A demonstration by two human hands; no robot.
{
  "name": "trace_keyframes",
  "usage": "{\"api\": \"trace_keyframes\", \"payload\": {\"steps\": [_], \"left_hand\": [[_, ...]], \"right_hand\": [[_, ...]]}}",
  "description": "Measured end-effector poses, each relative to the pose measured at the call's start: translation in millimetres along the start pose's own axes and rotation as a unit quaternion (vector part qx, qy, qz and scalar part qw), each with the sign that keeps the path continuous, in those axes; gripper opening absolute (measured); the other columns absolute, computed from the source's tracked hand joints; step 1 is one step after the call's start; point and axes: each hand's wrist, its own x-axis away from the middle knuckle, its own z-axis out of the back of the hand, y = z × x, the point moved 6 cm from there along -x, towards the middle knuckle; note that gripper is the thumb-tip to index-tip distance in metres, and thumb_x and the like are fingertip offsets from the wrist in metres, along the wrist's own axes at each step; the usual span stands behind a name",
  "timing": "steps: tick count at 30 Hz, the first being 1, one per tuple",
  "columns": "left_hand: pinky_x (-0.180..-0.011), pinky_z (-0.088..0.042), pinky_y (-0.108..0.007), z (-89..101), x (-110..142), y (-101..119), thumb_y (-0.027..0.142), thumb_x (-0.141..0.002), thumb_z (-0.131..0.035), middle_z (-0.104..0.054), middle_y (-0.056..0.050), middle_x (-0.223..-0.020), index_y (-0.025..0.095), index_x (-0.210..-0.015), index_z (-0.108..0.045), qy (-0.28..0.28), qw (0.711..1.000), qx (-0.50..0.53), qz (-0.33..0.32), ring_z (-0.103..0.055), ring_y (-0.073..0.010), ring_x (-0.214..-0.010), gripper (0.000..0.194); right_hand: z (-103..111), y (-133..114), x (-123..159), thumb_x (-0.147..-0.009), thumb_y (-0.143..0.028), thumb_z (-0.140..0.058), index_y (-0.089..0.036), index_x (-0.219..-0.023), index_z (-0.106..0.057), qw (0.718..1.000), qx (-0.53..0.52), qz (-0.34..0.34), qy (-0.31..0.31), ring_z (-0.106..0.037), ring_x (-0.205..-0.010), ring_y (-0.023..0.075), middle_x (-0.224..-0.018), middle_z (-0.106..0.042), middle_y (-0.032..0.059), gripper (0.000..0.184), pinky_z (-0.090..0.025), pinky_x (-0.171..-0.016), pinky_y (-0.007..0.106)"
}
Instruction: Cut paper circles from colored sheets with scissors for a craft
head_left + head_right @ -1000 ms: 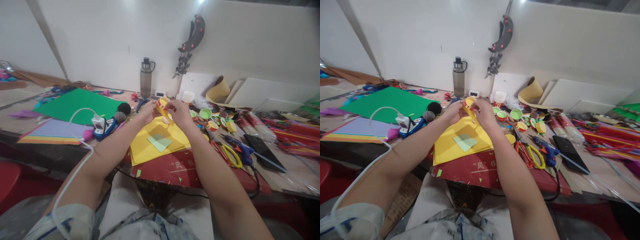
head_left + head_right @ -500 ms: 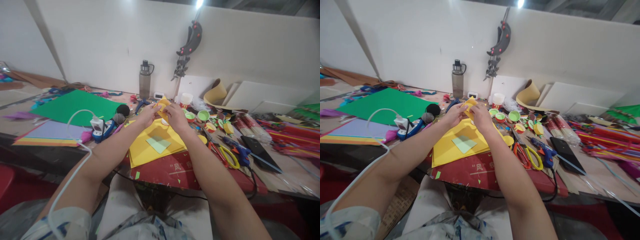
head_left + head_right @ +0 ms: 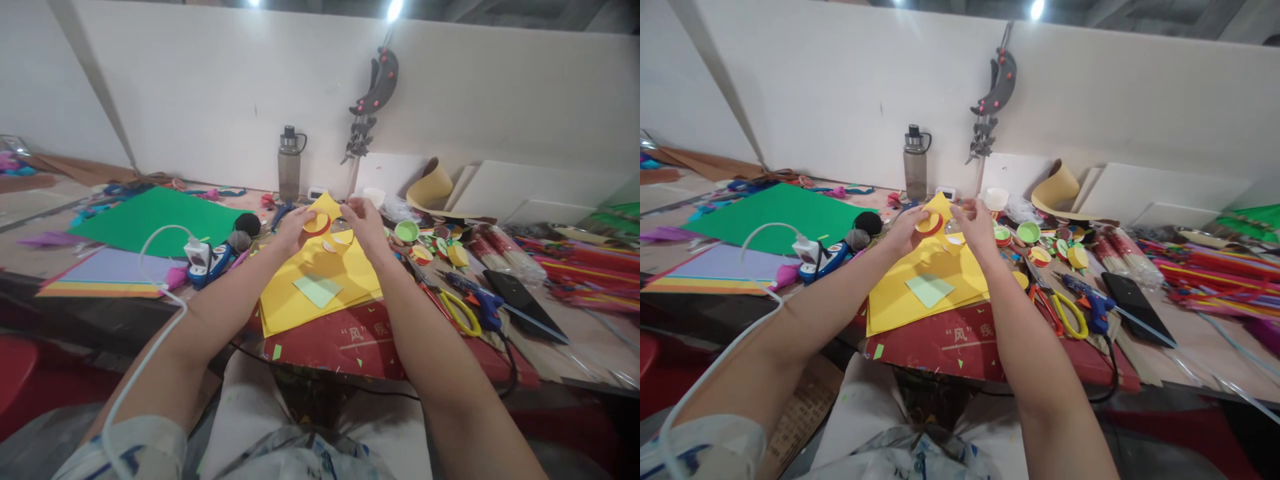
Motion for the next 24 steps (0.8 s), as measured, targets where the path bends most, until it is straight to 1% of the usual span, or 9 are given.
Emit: {"api": "trace_keyframes", "payload": {"steps": [1, 3, 7, 10, 13, 16, 20, 22, 24], "left_hand": [[-0.083, -0.061, -0.03, -0.6, 1, 0, 0.007, -0.085, -0.07, -0.078, -0.005, -0.088, 0.013, -0.094, -0.073, 0.004, 1.0, -0.005, -0.001, -0.07, -0.0136, -0.073, 0.011], [-0.08, -0.061, -0.028, -1.5, 2, 0, 0.007, -0.088, -0.068, -0.077, -0.005, -0.087, 0.012, -0.093, -0.073, 0.011, 1.0, -0.016, 0.0, -0.069, -0.0127, -0.071, 0.009], [-0.078, -0.061, -0.028, -2.8, 1, -2, 0.01, -0.092, -0.069, -0.074, -0.004, -0.085, 0.013, -0.092, -0.071, 0.009, 0.999, -0.046, -0.003, -0.067, -0.012, -0.069, 0.003], [-0.075, -0.06, -0.027, -2.1, -1, -6, 0.013, -0.092, -0.07, -0.074, -0.004, -0.087, 0.014, -0.095, -0.069, 0.006, 0.997, -0.077, -0.003, -0.068, -0.0134, -0.074, 0.003], [-0.072, -0.058, -0.025, -0.1, -2, -8, 0.016, -0.094, -0.068, -0.072, -0.003, -0.088, 0.016, -0.096, -0.068, 0.017, 0.993, -0.116, -0.005, -0.067, -0.0133, -0.074, 0.002], [-0.067, -0.055, -0.023, 1.9, -2, -7, 0.016, -0.098, -0.063, -0.07, -0.003, -0.09, 0.017, -0.094, -0.067, 0.028, 0.988, -0.152, -0.019, -0.065, -0.0129, -0.075, 0.006], [-0.069, -0.054, -0.024, 6.2, -5, -5, 0.015, -0.096, -0.064, -0.069, -0.003, -0.091, 0.017, -0.093, -0.065, 0.036, 0.983, -0.178, -0.039, -0.064, -0.0134, -0.077, 0.004], [-0.07, -0.054, -0.025, 9.3, -7, -4, 0.016, -0.096, -0.063, -0.069, -0.003, -0.093, 0.017, -0.095, -0.066, 0.039, 0.98, -0.189, -0.054, -0.063, -0.0139, -0.078, 0.003], [-0.072, -0.054, -0.026, 12.3, -9, -2, 0.017, -0.096, -0.061, -0.07, -0.004, -0.095, 0.017, -0.097, -0.066, 0.044, 0.974, -0.209, -0.08, -0.064, -0.015, -0.081, 0.006]], "right_hand": [[-3, 0, 1, -0.086, -0.057, -0.073, -0.02, -0.117, -0.065, 1.0, 0.002, -0.008, -0.012, -0.066, -0.11, 0.0238, -0.12, -0.073, 0.0112, 0.049, -0.053, -0.102, 0.042], [-3, -2, 2, -0.081, -0.054, -0.078, -0.019, -0.117, -0.067, 1.0, 0.025, -0.011, -0.011, -0.066, -0.111, 0.0248, -0.121, -0.073, 0.0118, 0.051, -0.052, -0.104, 0.044], [1, -2, 2, -0.081, -0.046, -0.078, -0.019, -0.114, -0.07, 0.998, 0.066, 0.003, 0.009, -0.067, -0.11, 0.0254, -0.121, -0.074, 0.0114, 0.043, -0.052, -0.105, 0.046], [-4, 4, 0, -0.081, -0.038, -0.078, -0.018, -0.105, -0.073, 0.999, 0.039, -0.005, -0.025, -0.07, -0.106, 0.0249, -0.111, -0.077, 0.0091, 0.032, -0.055, -0.102, 0.045], [-11, 10, -1, -0.078, -0.029, -0.078, -0.016, -0.097, -0.074, 0.997, -0.005, -0.049, -0.061, -0.072, -0.095, 0.0232, -0.097, -0.077, 0.0069, 0.023, -0.059, -0.097, 0.045], [-13, 10, 1, -0.076, -0.024, -0.078, -0.015, -0.094, -0.074, 0.995, -0.018, -0.071, -0.064, -0.072, -0.089, 0.0209, -0.092, -0.077, 0.0054, 0.021, -0.061, -0.093, 0.043], [-11, 6, 3, -0.079, -0.028, -0.078, -0.016, -0.094, -0.074, 0.994, -0.035, -0.081, -0.061, -0.071, -0.084, 0.0184, -0.088, -0.075, 0.0037, 0.02, -0.063, -0.086, 0.039], [-11, 4, 5, -0.084, -0.037, -0.076, -0.016, -0.094, -0.074, 0.993, -0.045, -0.088, -0.064, -0.07, -0.081, 0.0179, -0.086, -0.074, 0.0034, 0.023, -0.063, -0.083, 0.038], [-12, 0, 6, -0.088, -0.047, -0.073, -0.016, -0.095, -0.075, 0.992, -0.045, -0.091, -0.073, -0.07, -0.082, 0.0185, -0.087, -0.074, 0.0042, 0.031, -0.063, -0.083, 0.038]]}}
